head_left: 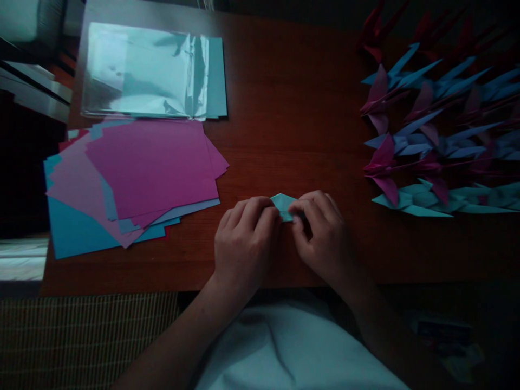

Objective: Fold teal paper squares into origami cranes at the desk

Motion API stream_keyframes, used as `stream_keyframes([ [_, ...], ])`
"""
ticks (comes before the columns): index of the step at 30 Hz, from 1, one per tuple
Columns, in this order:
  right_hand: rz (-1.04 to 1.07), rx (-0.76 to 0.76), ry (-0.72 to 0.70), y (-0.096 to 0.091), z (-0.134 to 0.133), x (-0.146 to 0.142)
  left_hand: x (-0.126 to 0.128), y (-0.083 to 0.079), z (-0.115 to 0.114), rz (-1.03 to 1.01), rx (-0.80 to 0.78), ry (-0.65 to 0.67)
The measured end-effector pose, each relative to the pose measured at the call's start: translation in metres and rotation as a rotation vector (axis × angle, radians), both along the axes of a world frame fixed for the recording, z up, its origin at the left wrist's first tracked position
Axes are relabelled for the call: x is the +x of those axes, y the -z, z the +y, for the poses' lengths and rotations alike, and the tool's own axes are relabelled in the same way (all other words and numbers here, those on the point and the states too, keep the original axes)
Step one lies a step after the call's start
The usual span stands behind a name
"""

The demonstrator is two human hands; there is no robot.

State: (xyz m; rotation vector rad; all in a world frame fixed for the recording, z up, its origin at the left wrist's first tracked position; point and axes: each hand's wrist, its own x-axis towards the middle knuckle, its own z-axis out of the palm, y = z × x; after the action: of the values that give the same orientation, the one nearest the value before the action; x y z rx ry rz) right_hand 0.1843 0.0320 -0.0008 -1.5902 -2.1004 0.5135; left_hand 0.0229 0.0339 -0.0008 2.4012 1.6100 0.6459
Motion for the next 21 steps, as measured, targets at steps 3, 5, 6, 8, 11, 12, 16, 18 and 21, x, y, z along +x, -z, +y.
stream_keyframes([
  [3, -0.004, 0.016, -0.009, 0.0035, -0.0006, 0.0026, -0.0002, -0.0003, -0.0004, 0.002, 0.001, -0.006],
  [5, 0.004, 0.019, -0.012, 0.0054, -0.0011, 0.0038, -0.0007, -0.0004, -0.0009, -0.003, -0.006, -0.005],
  [6, 0.011, 0.020, -0.013, 0.0060, -0.0012, 0.0042, -0.0009, -0.0004, -0.0011, -0.006, -0.011, -0.005],
  [8, 0.026, 0.021, -0.011, 0.0059, -0.0011, 0.0046, -0.0010, -0.0003, -0.0012, -0.012, -0.019, -0.003],
  [11, 0.053, 0.013, -0.007, 0.0030, -0.0009, 0.0044, -0.0006, 0.0000, -0.0008, -0.016, -0.027, 0.000],
  [12, 0.064, 0.004, -0.008, 0.0017, -0.0008, 0.0041, -0.0004, 0.0001, -0.0005, -0.017, -0.030, 0.002],
  [16, 0.075, -0.002, 0.004, -0.0008, -0.0004, 0.0021, -0.0003, 0.0002, 0.0003, -0.016, -0.026, -0.002],
  [18, 0.054, 0.002, 0.006, 0.0000, -0.0001, 0.0014, -0.0003, -0.0005, 0.0002, -0.021, -0.029, -0.002],
  [21, 0.034, -0.017, -0.007, 0.0016, 0.0006, 0.0014, 0.0008, -0.0023, -0.0005, -0.037, -0.047, -0.015],
])
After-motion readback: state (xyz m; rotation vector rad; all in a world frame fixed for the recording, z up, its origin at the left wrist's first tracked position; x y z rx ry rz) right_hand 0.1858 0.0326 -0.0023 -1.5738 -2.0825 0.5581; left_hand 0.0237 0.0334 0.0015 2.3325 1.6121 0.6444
